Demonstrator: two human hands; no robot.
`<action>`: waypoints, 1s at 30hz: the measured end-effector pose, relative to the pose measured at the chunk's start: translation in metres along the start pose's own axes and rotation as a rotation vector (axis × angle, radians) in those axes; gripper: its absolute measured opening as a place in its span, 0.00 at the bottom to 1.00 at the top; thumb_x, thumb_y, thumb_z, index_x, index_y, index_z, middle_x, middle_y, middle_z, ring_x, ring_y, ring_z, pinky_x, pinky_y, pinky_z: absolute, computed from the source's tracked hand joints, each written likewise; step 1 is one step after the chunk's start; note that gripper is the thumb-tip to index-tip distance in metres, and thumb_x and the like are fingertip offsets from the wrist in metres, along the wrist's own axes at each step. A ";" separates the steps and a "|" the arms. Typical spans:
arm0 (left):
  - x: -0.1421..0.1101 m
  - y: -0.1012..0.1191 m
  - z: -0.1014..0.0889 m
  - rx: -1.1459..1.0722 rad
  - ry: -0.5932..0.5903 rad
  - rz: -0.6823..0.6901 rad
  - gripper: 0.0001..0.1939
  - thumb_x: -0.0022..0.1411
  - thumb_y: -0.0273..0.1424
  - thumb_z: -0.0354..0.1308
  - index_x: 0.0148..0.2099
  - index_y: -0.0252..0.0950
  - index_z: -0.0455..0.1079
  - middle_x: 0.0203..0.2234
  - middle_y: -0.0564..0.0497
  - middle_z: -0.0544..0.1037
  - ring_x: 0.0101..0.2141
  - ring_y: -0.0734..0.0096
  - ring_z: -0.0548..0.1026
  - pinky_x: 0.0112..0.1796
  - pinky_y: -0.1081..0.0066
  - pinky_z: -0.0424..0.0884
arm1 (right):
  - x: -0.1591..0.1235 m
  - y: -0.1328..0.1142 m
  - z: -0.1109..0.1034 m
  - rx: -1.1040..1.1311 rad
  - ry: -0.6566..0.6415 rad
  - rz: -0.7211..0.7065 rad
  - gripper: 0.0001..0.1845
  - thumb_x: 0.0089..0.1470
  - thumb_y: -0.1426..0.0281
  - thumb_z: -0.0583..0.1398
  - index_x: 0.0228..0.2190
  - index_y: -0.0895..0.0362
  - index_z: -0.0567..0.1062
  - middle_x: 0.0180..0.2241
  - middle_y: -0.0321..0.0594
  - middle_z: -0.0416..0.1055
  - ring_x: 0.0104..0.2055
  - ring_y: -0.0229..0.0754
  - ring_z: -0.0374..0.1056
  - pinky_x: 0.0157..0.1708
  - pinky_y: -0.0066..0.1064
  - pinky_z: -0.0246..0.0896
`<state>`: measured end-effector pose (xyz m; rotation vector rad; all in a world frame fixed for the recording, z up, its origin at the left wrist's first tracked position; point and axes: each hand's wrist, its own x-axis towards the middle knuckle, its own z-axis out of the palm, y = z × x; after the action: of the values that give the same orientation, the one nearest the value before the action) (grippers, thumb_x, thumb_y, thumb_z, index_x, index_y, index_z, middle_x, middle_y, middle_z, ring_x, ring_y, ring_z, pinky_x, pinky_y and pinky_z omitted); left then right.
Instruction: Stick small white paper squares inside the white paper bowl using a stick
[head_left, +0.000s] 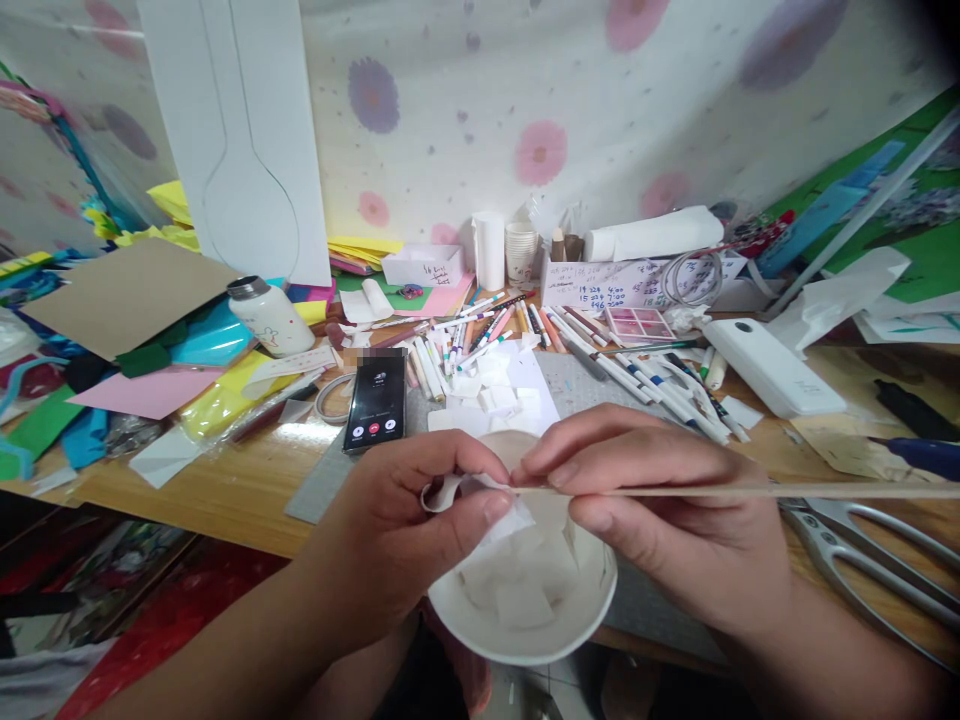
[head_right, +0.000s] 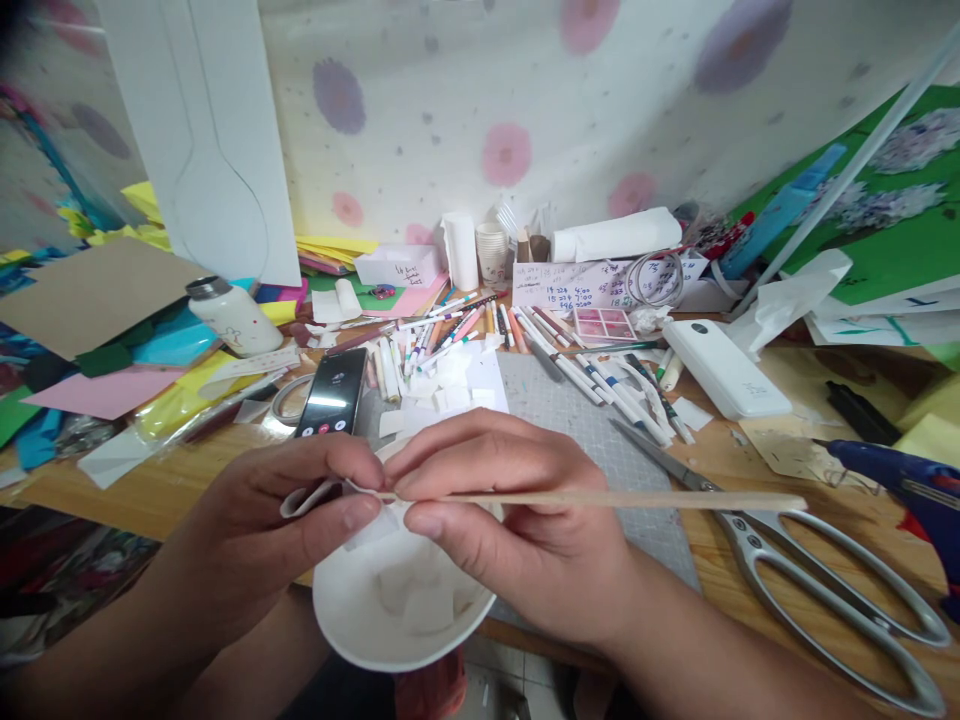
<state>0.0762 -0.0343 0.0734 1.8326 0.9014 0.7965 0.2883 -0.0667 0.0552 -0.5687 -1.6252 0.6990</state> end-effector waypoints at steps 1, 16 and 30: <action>0.000 0.000 0.000 0.006 0.002 0.002 0.06 0.61 0.29 0.61 0.30 0.38 0.75 0.20 0.60 0.73 0.22 0.80 0.66 0.24 0.81 0.62 | 0.000 0.000 0.001 -0.006 0.003 0.005 0.06 0.57 0.80 0.68 0.36 0.61 0.84 0.38 0.44 0.84 0.41 0.35 0.81 0.45 0.20 0.75; 0.000 -0.002 -0.002 0.048 0.086 0.061 0.06 0.61 0.28 0.61 0.31 0.39 0.74 0.21 0.60 0.75 0.23 0.79 0.69 0.24 0.80 0.64 | -0.002 0.001 0.003 0.041 0.029 0.019 0.10 0.56 0.81 0.68 0.38 0.57 0.85 0.36 0.41 0.84 0.40 0.40 0.81 0.43 0.28 0.77; 0.000 -0.002 -0.001 0.064 0.183 0.130 0.07 0.64 0.29 0.59 0.32 0.38 0.74 0.28 0.54 0.78 0.30 0.74 0.75 0.31 0.76 0.71 | 0.000 0.000 0.003 0.029 -0.009 -0.010 0.11 0.55 0.83 0.67 0.38 0.60 0.85 0.35 0.45 0.84 0.40 0.40 0.82 0.42 0.26 0.78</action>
<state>0.0752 -0.0334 0.0716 1.9122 0.9398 1.0410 0.2849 -0.0672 0.0554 -0.5360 -1.6230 0.7178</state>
